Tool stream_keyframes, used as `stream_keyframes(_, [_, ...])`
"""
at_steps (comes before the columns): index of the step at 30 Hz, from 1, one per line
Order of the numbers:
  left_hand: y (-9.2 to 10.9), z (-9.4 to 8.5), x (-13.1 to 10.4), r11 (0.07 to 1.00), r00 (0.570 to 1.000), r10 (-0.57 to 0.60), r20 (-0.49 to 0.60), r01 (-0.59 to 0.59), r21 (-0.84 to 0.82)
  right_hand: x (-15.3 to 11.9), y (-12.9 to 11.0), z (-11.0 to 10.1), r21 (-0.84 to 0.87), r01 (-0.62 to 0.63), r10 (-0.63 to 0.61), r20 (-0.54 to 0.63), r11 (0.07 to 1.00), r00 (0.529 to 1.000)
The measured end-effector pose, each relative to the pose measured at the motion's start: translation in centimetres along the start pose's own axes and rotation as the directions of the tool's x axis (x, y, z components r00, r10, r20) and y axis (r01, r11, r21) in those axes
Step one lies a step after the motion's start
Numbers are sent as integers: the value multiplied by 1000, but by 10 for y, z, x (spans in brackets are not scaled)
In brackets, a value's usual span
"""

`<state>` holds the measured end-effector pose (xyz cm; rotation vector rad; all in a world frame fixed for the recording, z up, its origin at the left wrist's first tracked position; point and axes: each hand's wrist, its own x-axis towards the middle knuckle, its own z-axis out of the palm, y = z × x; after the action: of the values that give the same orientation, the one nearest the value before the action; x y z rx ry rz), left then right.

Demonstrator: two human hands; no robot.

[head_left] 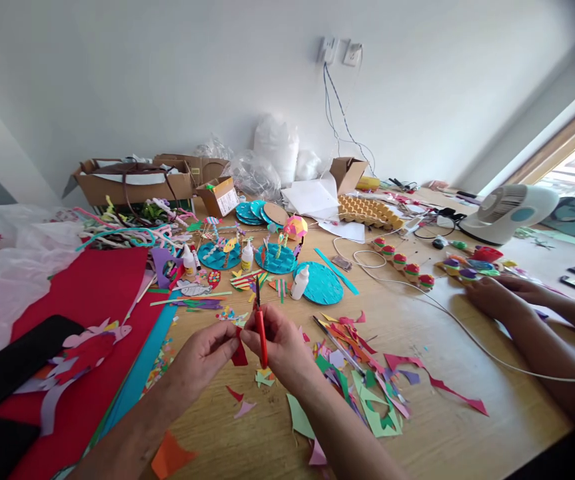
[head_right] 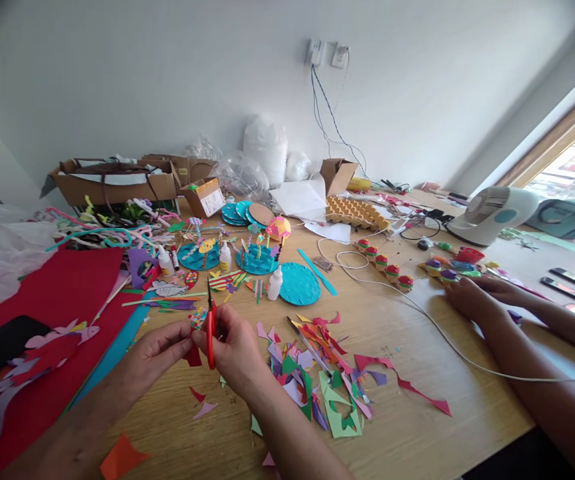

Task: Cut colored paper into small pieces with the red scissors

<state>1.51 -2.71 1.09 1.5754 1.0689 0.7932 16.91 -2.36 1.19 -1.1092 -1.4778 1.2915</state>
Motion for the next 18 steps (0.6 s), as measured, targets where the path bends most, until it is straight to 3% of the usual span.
stream_keyframes(6, [7,-9,-10,998,996,-29,-79,24,-64,-24,-3,-1,-247,-20,45,94,969,995])
stream_keyframes(11, [9,-12,-13,993,997,-31,-69,23,-113,-39,2,-3,-287,-87,143,178,954,974])
stream_keyframes(18, [4,-10,-16,980,994,-83,-66,69,-185,-44,2,0,-311,-80,153,215,947,965])
